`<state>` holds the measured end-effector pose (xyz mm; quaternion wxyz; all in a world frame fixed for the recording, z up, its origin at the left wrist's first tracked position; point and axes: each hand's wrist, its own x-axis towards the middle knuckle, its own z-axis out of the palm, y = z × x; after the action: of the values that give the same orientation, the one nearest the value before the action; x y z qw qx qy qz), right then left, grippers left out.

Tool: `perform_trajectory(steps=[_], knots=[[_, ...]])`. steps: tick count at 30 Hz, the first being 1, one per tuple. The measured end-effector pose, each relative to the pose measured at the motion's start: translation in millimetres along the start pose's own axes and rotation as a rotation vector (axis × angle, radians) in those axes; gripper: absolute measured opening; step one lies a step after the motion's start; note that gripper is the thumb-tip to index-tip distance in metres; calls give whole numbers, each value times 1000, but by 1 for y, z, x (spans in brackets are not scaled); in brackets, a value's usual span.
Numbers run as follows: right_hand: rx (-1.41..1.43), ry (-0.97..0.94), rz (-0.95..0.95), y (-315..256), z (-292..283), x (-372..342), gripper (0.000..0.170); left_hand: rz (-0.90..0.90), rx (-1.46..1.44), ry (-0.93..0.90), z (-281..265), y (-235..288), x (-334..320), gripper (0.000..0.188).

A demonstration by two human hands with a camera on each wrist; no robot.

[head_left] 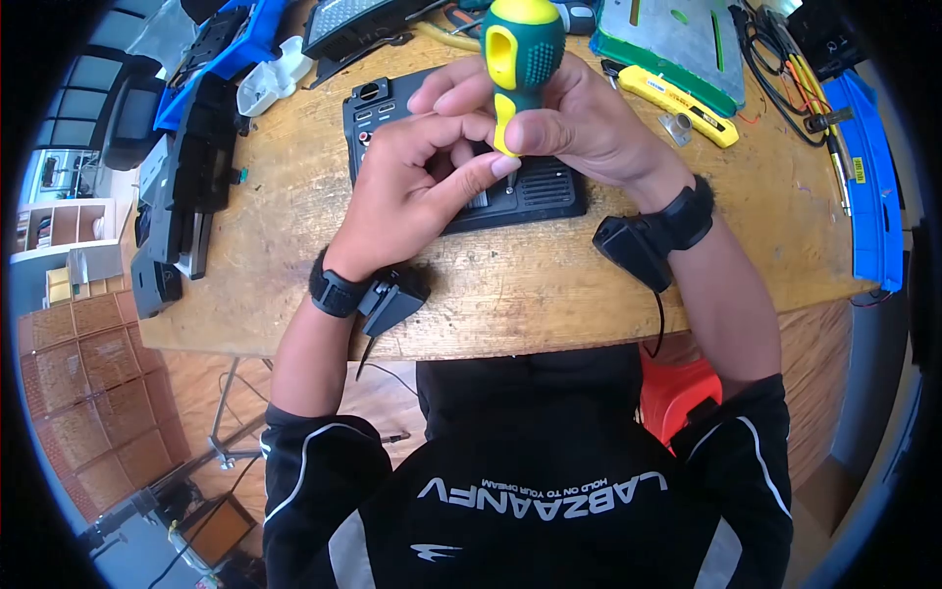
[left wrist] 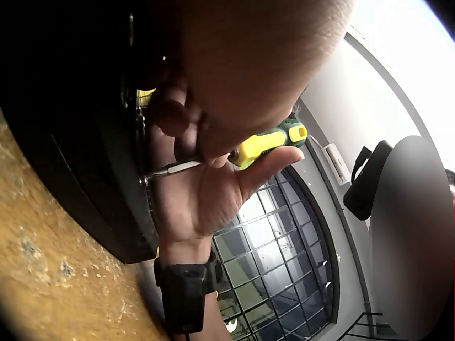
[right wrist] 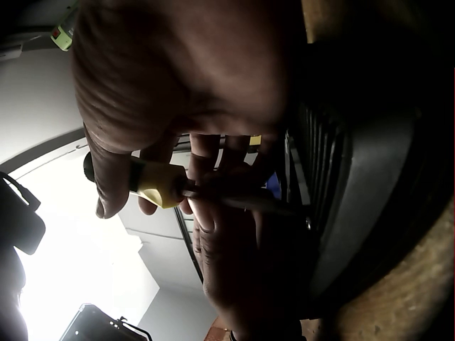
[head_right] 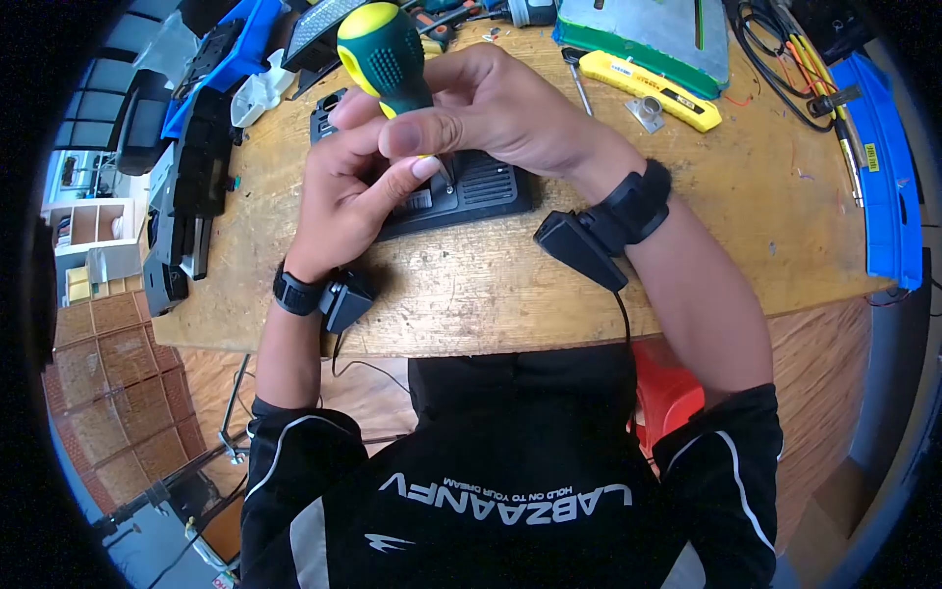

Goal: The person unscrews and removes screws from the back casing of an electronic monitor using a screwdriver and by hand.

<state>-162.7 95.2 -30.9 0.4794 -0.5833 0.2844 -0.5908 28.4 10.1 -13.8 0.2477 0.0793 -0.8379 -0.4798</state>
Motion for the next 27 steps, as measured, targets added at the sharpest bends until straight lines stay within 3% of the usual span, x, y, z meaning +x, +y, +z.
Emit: perform_trajectory(steps=[9, 11, 27], knots=[[38, 45, -85, 3, 0, 1, 53, 57, -10, -15, 0, 0, 0, 16], [-49, 16, -15, 6, -6, -3, 53, 48, -5, -8, 1, -1, -2, 16], [-69, 11, 11, 4, -4, 0, 53, 85, 55, 16, -1, -8, -3, 16]])
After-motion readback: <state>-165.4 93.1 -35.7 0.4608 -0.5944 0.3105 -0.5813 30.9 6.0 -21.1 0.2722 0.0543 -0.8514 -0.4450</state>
